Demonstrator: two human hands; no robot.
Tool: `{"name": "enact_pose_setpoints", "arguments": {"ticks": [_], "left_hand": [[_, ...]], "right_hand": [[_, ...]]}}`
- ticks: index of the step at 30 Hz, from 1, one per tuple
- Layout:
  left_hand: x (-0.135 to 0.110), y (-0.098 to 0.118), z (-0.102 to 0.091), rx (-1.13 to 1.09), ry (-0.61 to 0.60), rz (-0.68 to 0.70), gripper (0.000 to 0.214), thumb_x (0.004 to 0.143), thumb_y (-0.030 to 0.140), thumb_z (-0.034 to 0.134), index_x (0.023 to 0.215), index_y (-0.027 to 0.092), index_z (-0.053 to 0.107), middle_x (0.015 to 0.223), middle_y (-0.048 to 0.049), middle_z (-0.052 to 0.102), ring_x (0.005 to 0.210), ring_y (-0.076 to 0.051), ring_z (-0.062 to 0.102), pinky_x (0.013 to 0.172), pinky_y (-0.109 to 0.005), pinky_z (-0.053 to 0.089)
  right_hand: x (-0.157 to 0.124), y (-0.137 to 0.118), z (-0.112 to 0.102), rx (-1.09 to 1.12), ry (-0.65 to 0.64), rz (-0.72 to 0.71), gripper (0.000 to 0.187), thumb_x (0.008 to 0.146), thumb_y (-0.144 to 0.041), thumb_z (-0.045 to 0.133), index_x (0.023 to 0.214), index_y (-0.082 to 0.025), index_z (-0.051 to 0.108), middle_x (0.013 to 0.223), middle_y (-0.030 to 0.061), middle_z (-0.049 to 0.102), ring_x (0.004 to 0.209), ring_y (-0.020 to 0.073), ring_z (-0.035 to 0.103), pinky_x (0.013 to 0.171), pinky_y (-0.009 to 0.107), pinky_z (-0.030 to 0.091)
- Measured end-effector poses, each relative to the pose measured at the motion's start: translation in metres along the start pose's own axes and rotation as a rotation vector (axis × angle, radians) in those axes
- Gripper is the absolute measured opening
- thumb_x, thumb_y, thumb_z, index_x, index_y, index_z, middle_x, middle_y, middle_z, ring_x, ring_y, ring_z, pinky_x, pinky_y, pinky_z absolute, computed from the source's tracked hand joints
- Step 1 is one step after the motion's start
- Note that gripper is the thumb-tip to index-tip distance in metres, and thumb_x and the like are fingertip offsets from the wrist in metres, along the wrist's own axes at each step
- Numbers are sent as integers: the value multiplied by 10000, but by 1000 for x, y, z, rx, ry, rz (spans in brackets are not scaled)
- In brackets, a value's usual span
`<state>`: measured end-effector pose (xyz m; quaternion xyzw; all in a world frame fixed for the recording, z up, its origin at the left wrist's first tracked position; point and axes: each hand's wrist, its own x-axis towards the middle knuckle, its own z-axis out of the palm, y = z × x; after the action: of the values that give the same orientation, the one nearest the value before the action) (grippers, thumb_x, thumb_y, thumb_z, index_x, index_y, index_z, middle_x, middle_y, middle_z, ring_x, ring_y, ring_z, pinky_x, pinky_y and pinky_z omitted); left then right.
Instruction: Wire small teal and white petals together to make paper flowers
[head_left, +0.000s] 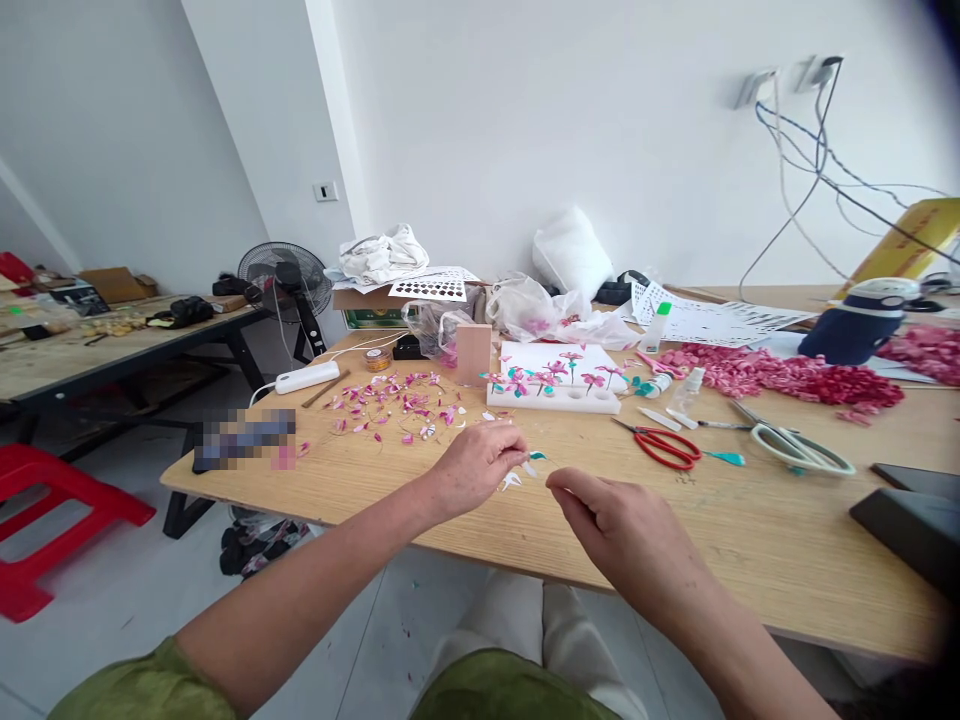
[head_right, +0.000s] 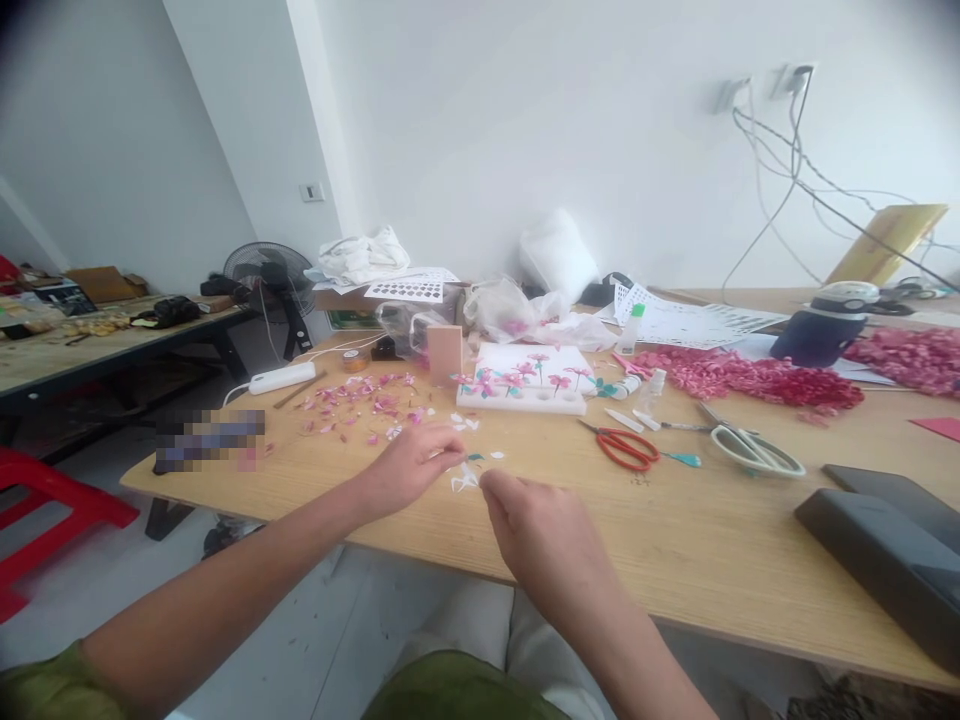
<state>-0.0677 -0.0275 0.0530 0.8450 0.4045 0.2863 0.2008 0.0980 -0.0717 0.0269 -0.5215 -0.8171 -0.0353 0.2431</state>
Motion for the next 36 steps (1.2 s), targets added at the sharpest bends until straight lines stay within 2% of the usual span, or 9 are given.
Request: {"name": "enact_pose_setpoints", "arguments": {"ticks": [5,12,17,25,30,33,36], "left_hand": [[0,-1,10,-131,88,-28,189,792,212,441,637,157,534,656,12,521,678,-112,482,645,-223,370],[-1,-2,20,-235,151,-50,164,771,220,493,641,159,572,712,3,506,743,-113,492,726,-238,371],[-1,2,23,-305,178,-163,165,749,233,510,614,156,565,658,8,504,723,-124,475,704,-245,360],[-3,6,29,-682,160,-291,138,712,236,516,624,133,543,616,20,474,647,-102,421,635,-220,328],[-4,5,29,-807,147,-322,149,688,255,547,617,124,553,618,14,486,645,-102,410,641,-219,321],[-4,5,29,-825,146,-319,145,694,248,536,623,123,556,619,10,491,640,-100,411,639,-217,323],[-5,5,30,-804,175,-319,138,700,235,522,616,128,546,610,12,485,624,-96,412,622,-212,327]], "right_hand": [[-3,-3,9,92,39,52,222,823,-236,348,737,-215,552,515,-12,579,476,138,545,442,224,248],[-5,-3,22,117,241,191,193,819,-307,387,791,-192,540,435,-41,516,419,130,515,431,208,285],[-3,-1,25,183,220,223,203,809,-287,403,716,-204,562,467,-34,526,429,114,497,441,200,294],[0,-2,30,320,181,278,205,783,-302,436,657,-189,551,452,-53,409,419,85,375,452,195,273],[2,-1,32,604,86,385,233,767,-350,447,657,-173,550,473,-52,347,440,83,312,431,200,237],[4,1,35,785,51,436,247,750,-377,463,681,-163,565,514,-41,369,475,89,319,442,205,247],[6,2,37,849,38,448,259,741,-389,474,693,-156,579,540,-29,403,498,95,336,459,210,263]]}}
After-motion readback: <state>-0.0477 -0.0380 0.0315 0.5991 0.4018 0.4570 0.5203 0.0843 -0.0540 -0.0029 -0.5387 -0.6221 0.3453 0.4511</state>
